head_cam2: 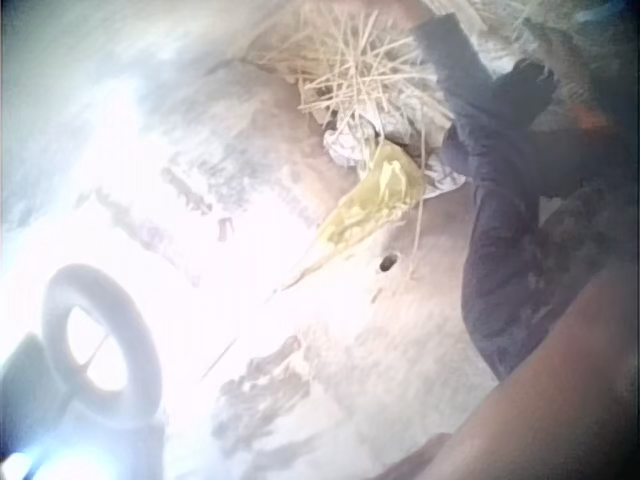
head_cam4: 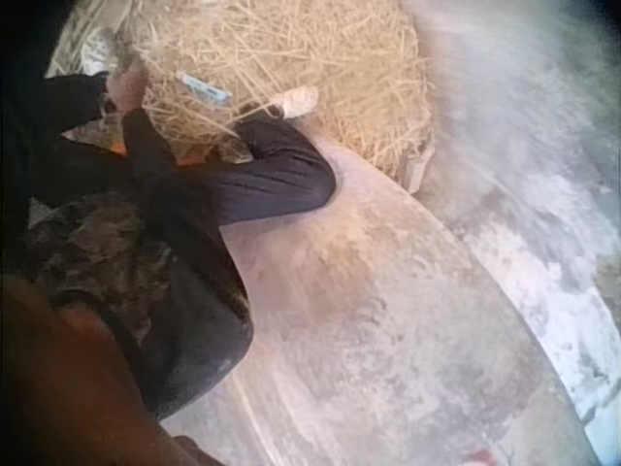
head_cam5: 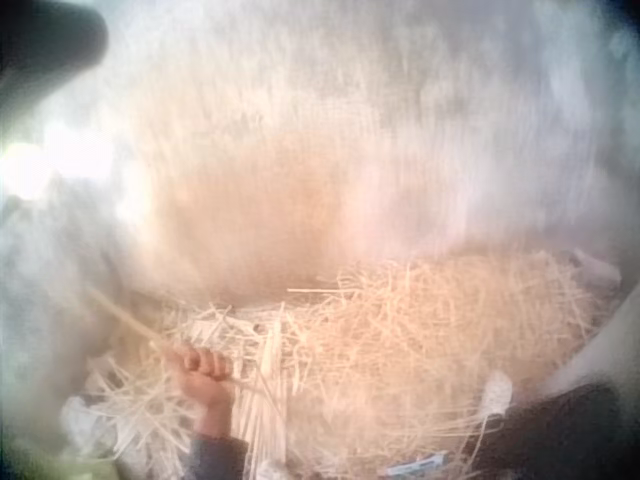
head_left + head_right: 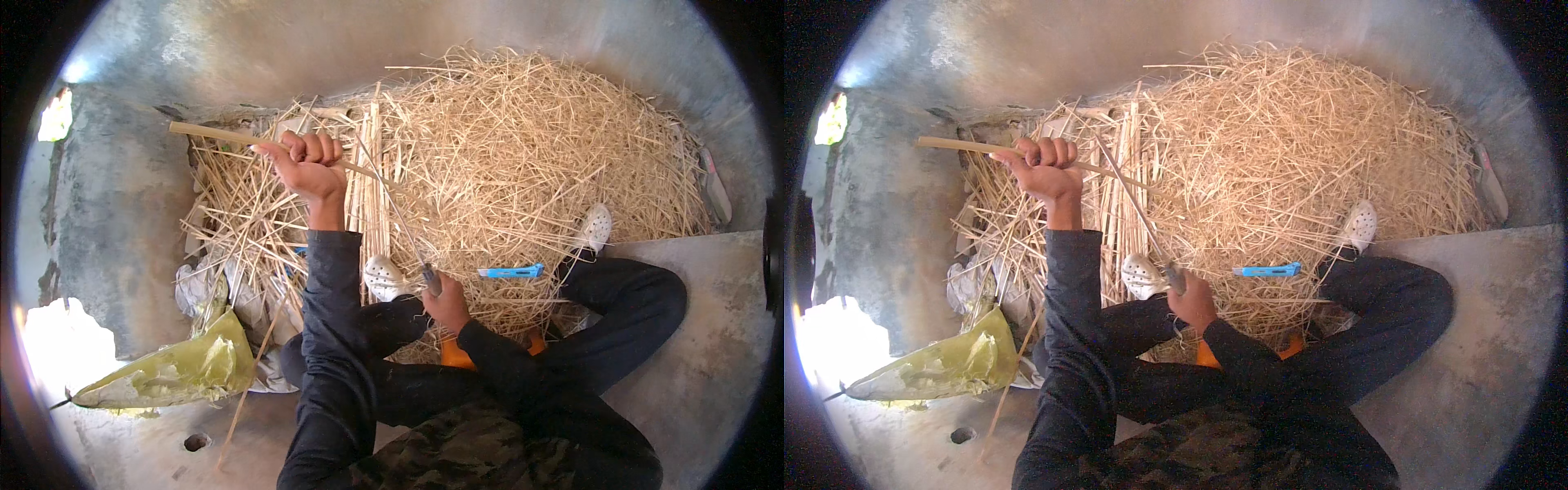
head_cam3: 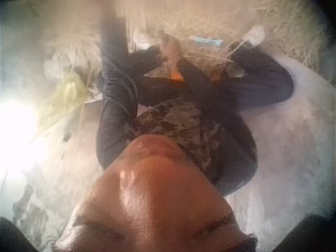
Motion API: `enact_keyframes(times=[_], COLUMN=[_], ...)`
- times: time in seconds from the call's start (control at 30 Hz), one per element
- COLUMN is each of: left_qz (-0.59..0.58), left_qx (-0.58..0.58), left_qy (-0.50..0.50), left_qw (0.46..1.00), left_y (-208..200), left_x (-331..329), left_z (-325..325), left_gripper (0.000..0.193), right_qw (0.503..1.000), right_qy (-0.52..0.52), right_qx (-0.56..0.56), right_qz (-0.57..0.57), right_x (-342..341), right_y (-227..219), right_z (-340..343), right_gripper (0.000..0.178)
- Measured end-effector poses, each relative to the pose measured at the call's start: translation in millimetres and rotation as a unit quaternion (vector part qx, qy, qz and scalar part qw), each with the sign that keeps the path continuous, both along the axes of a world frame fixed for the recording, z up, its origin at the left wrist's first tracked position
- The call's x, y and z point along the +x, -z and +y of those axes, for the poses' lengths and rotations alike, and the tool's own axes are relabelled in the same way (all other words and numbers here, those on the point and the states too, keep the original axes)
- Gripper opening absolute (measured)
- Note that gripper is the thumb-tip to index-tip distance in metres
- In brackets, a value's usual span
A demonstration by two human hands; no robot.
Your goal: The person sits on the floor and uses a knife to split long bamboo poles into thin strips. They hold the pole with one hand and use the knife to shave and separate the bamboo, creating a pile of processed strips.
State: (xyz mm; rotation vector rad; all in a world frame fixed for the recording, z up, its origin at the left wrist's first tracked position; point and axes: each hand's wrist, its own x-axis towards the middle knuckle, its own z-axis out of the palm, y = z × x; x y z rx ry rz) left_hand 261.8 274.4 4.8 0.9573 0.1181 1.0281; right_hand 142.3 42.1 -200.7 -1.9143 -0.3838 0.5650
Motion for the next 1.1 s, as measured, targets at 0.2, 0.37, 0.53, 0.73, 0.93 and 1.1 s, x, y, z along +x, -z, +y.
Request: enact_keyframes(times=[0.2, 0.37, 0.53, 0.73, 0.93, 1.1], left_qz=[-0.005, -0.006, 0.059, 0.134, 0.110, 0.066], left_qx=[-0.016, 0.002, 0.111, 0.063, 0.064, 0.010], left_qy=[0.014, 0.054, -0.006, -0.261, -0.205, -0.097], left_qw=[1.000, 0.999, 0.992, 0.954, 0.970, 0.993], left_y=[-4, -2, -2, 2, -3, 2], left_x=[2, 6, -1, -6, -15, -22], left_z=[-1, -5, 1, -4, -11, -4], left_gripper=[0.058, 0.058, 0.061, 0.072, 0.075, 0.069], right_qw=[0.971, 0.997, 0.996, 0.997, 0.996, 0.997], right_qy=[0.032, 0.004, -0.018, -0.026, -0.029, 0.041], right_qx=[-0.192, 0.067, 0.032, 0.061, 0.083, -0.028], right_qz=[0.137, 0.032, 0.080, 0.049, 0.027, 0.056], right_x=[-12, 4, 10, -4, -3, -11], right_y=[96, -6, 10, -21, -43, 38], right_z=[-24, -9, -7, -9, 7, -13], right_gripper=[0.035, 0.028, 0.028, 0.027, 0.019, 0.014])
